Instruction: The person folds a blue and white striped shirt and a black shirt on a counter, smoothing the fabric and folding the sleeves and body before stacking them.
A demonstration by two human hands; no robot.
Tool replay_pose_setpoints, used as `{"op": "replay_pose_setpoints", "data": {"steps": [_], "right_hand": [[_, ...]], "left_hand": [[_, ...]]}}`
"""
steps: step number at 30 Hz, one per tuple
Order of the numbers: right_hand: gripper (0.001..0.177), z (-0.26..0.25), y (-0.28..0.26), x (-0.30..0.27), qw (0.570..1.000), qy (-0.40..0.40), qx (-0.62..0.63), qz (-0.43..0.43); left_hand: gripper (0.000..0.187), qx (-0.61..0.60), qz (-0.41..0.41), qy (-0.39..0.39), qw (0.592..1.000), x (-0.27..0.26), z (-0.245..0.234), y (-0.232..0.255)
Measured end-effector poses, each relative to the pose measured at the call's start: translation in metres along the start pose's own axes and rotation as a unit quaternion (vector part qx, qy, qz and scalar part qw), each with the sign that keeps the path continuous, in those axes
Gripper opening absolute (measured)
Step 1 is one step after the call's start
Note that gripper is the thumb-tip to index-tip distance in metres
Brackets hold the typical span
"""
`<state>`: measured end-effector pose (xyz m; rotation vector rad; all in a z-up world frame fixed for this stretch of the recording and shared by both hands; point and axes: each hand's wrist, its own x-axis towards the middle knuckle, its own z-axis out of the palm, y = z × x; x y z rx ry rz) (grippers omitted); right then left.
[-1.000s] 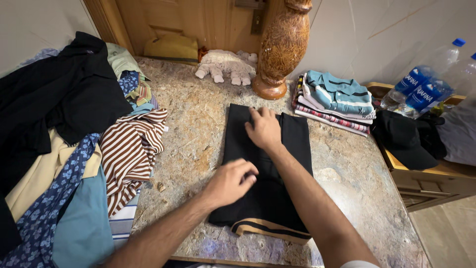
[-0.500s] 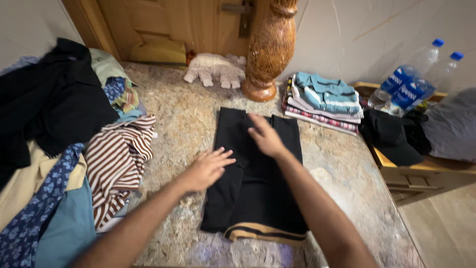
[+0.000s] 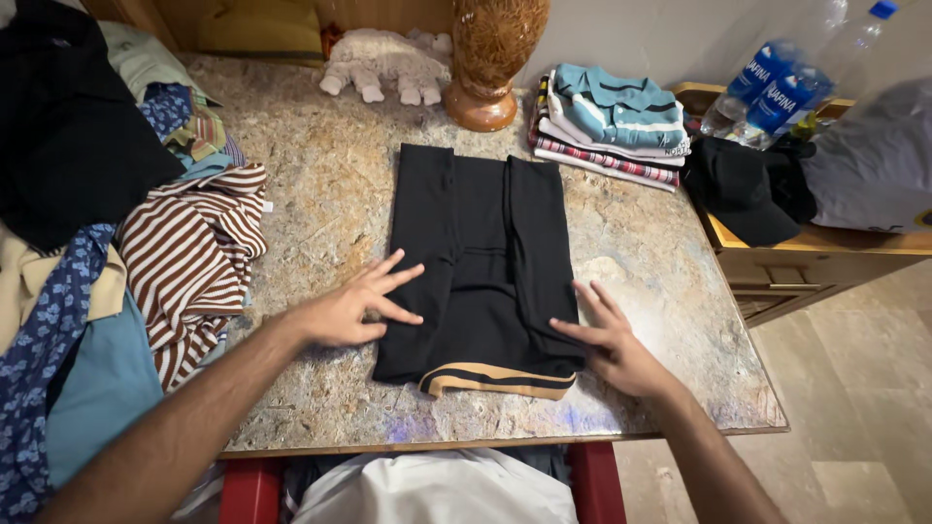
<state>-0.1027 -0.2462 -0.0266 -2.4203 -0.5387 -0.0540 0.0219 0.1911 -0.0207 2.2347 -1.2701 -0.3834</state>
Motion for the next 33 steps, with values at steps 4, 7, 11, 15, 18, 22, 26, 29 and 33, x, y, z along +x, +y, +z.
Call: {"op": "replay_pose_setpoints", "data": {"steps": [4,7,11,15,18,22,26,29,33], "right_hand": [[0.067,0.008,-0.006,0.017,0.998,0.005,-0.004,-0.057],[0.051,0.015,0.001,0.023,0.997,0.029,0.024,-0.069],[0.04,0.019,0.043,0.046,0.988,0.053,0.14,-0.027],[0.032,0.007,0.09,0.116,0.941,0.166,0.295,0.023],[0.03,-0.013,0.104,0.189,0.867,0.211,0.433,0.126],[0.042,-0.009,0.12,0.24,0.868,0.264,0.209,0.365],[0.053,-0.003,0.128,0.22,0.883,0.258,0.279,0.274],[0.057,0.004,0.11,0.192,0.879,0.265,0.233,0.32],[0.045,0.012,0.097,0.173,0.917,0.26,0.222,0.204]], "left_hand": [[0.05,0.014,-0.033,0.023,0.999,-0.002,0.009,0.006],[0.04,-0.001,-0.003,0.108,0.994,-0.003,0.017,0.004],[0.027,-0.127,-0.021,0.221,0.967,0.018,0.016,-0.018],[0.03,-0.268,-0.095,0.354,0.891,0.085,-0.009,-0.068],[0.032,-0.389,-0.267,0.385,0.793,0.146,-0.045,-0.11],[0.053,-0.374,-0.35,0.37,0.775,0.183,-0.06,-0.141],[0.058,-0.463,-0.362,0.337,0.735,0.164,-0.045,-0.132],[0.065,-0.355,-0.315,0.312,0.823,0.148,-0.031,-0.128],[0.08,-0.148,-0.317,0.372,0.86,0.135,-0.014,-0.105]]}}
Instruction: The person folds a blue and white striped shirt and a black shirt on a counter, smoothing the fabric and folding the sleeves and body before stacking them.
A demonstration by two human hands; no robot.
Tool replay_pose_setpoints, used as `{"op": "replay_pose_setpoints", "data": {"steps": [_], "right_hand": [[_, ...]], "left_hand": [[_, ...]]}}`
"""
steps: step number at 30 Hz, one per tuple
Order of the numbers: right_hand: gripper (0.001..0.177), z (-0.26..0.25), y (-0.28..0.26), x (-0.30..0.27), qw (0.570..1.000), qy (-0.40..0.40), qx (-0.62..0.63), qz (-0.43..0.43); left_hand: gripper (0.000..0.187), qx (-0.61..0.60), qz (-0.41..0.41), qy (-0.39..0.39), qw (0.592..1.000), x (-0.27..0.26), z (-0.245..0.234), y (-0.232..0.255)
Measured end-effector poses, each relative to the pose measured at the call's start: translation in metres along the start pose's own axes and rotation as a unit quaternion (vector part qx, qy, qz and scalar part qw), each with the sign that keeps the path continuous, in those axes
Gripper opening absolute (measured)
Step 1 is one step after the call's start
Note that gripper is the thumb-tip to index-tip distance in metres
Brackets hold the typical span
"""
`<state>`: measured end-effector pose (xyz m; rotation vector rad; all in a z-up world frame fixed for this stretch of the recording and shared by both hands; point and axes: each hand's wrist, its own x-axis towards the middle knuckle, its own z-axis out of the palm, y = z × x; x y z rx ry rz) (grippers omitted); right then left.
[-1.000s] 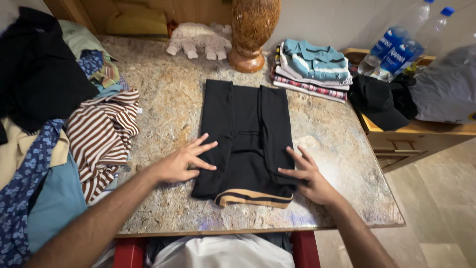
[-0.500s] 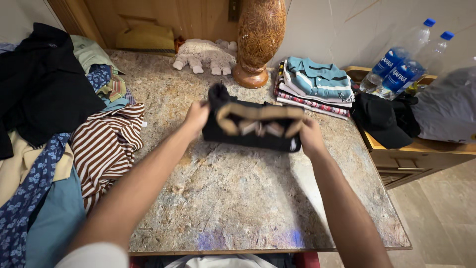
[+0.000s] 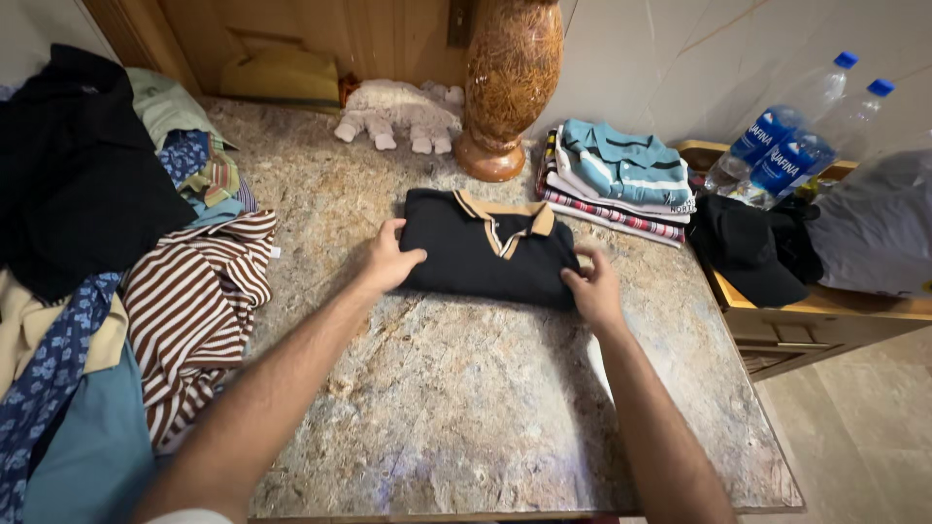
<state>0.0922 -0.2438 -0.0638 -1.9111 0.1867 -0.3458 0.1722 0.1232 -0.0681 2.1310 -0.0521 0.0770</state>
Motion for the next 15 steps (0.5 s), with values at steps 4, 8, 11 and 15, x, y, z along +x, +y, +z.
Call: {"op": "replay_pose_setpoints", "data": {"steps": [4,8,11,15], "right_hand": [[0.042,-0.011,-0.012,-0.019,0.996,-0.061,-0.042,0.047],[0.046,-0.006,-0.022,-0.038,0.997,-0.073,-0.031,0.013],[0.052,-0.004,-0.025,-0.037,0.994,-0.061,-0.087,0.038],[0.042,0.004,-0.023,-0.016,0.995,-0.045,-0.076,-0.04]], "left_hand": [[0.086,0.093,-0.064,-0.045,0.993,-0.033,-0.025,0.02],[0.088,0.102,0.002,-0.024,0.994,-0.047,-0.036,0.02],[0.088,0.066,-0.106,-0.048,0.991,-0.038,-0.036,0.017],[0.081,0.121,0.003,0.022,0.992,-0.019,-0.024,0.004]]}}
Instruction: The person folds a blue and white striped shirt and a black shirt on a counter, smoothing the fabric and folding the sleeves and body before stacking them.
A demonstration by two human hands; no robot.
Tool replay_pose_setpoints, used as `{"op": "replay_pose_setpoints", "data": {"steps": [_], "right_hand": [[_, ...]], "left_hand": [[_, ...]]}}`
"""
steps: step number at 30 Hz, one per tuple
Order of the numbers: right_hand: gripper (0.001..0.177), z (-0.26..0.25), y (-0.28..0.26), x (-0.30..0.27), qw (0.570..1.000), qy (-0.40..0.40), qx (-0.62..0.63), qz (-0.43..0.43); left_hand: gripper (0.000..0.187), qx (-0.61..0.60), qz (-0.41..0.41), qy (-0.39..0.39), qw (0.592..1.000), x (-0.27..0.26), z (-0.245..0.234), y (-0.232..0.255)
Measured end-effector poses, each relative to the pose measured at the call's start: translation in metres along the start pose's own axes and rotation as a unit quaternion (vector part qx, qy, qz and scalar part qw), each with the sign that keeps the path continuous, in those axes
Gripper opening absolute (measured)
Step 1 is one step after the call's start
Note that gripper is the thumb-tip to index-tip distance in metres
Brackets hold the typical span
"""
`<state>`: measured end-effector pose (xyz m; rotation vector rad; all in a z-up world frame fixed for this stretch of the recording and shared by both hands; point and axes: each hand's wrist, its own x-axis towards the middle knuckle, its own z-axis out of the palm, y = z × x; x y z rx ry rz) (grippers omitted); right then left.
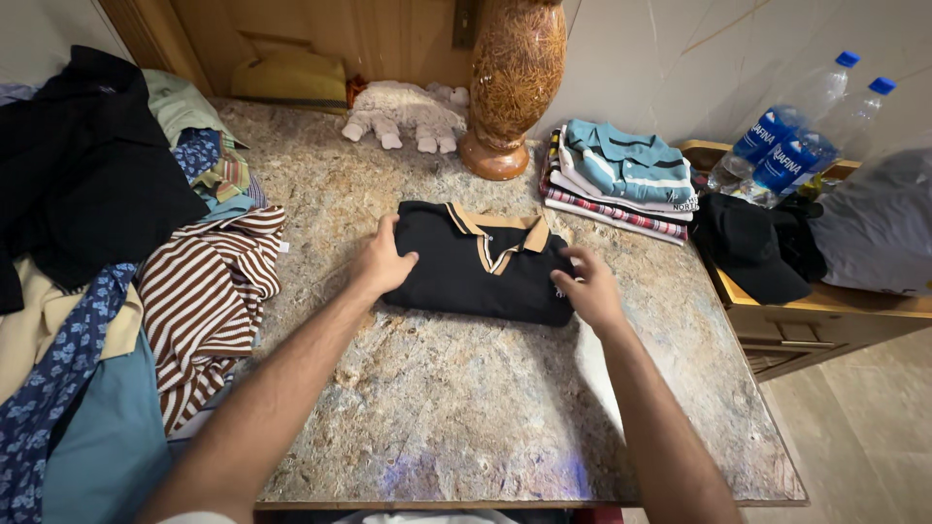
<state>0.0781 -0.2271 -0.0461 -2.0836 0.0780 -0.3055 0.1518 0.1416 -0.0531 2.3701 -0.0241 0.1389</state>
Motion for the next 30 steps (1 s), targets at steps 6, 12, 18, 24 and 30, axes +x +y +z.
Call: {"op": "replay_pose_setpoints", "data": {"steps": [6,12,18,24,30], "right_hand": [[0.043,0.001,-0.01,-0.008,0.983,-0.044,-0.179,0.004],[0.039,0.003,-0.053,-0.012,0.971,0.088,-0.211,-0.077],[0.026,0.038,-0.079,0.026,0.974,0.077,-0.17,-0.132],[0.019,0.053,-0.071,0.03,0.981,0.1,-0.111,-0.12],[0.019,0.014,-0.038,0.045,0.985,0.15,-0.048,-0.07]], "left_hand": [[0.067,-0.141,-0.001,0.017,0.99,0.006,0.011,-0.026],[0.051,0.023,0.099,0.128,0.987,0.006,-0.017,0.018],[0.049,0.099,0.003,-0.068,0.993,0.032,-0.01,0.099],[0.041,0.081,0.033,0.023,0.996,0.07,0.054,0.06],[0.023,-0.183,-0.094,-0.065,0.976,0.105,0.051,-0.011]]}}
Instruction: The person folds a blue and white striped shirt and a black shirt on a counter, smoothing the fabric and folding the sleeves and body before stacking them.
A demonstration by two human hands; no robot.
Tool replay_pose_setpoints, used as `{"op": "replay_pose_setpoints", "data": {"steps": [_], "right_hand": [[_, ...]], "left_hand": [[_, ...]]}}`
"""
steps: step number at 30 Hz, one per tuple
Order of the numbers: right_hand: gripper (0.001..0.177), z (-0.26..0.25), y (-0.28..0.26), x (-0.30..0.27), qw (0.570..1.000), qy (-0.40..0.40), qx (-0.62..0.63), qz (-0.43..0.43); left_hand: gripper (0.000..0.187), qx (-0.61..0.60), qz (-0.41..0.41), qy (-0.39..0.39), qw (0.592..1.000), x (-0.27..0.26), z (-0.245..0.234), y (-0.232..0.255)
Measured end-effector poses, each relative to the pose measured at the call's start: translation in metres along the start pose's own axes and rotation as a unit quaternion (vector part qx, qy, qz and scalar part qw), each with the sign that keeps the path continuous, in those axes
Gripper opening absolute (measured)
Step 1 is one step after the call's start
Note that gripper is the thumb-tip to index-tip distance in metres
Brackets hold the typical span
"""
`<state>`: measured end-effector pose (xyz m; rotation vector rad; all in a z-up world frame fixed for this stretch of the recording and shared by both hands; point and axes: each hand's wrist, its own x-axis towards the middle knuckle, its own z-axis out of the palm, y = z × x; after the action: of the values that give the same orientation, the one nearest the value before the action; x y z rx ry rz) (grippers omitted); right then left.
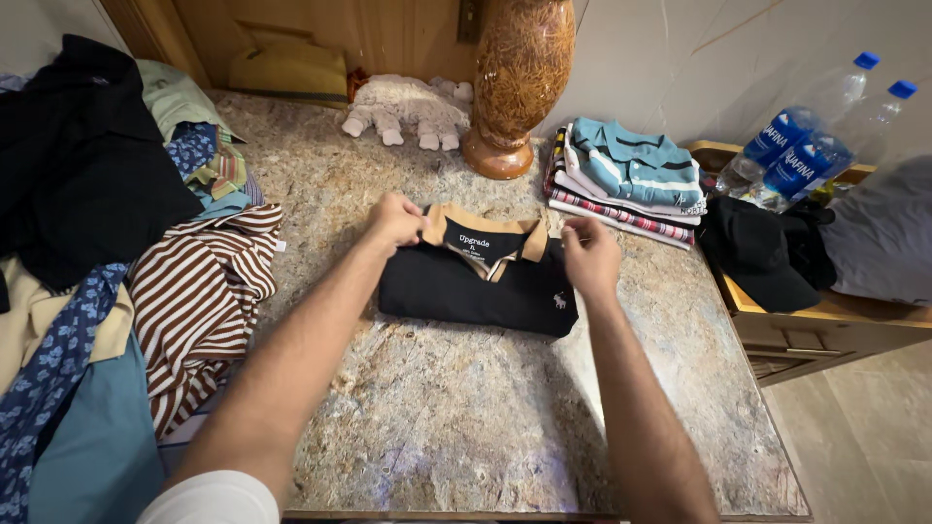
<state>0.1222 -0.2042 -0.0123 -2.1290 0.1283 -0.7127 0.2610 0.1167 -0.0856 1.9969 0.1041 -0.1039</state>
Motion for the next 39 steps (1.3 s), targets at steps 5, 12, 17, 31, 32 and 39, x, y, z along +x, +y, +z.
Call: {"op": "replay_pose_setpoints", "data": {"steps": [5,12,17,31,32,39], "right_hand": [[0.035,0.002,0.016,0.013,0.981,-0.075,-0.176,0.036],[0.047,0.028,0.046,0.03,0.959,-0.131,-0.241,0.069],[0.047,0.044,0.075,0.046,0.971,-0.09,-0.209,-0.073],[0.036,0.036,0.029,0.037,0.977,-0.112,-0.169,-0.07],[0.036,0.034,0.03,0.032,0.977,-0.112,-0.169,-0.069],[0.027,0.017,0.038,0.02,0.981,-0.081,-0.173,-0.034]], "left_hand": [[0.045,0.08,-0.006,0.018,0.997,-0.028,-0.015,0.016],[0.053,0.258,0.09,0.093,0.958,-0.062,-0.01,0.058],[0.05,0.362,0.201,0.152,0.897,-0.069,-0.005,0.081],[0.03,0.12,0.192,0.093,0.97,-0.052,-0.003,0.055],[0.03,0.12,0.192,0.091,0.97,-0.054,-0.001,0.052],[0.028,0.306,0.188,0.151,0.921,-0.064,-0.015,0.045]]}}
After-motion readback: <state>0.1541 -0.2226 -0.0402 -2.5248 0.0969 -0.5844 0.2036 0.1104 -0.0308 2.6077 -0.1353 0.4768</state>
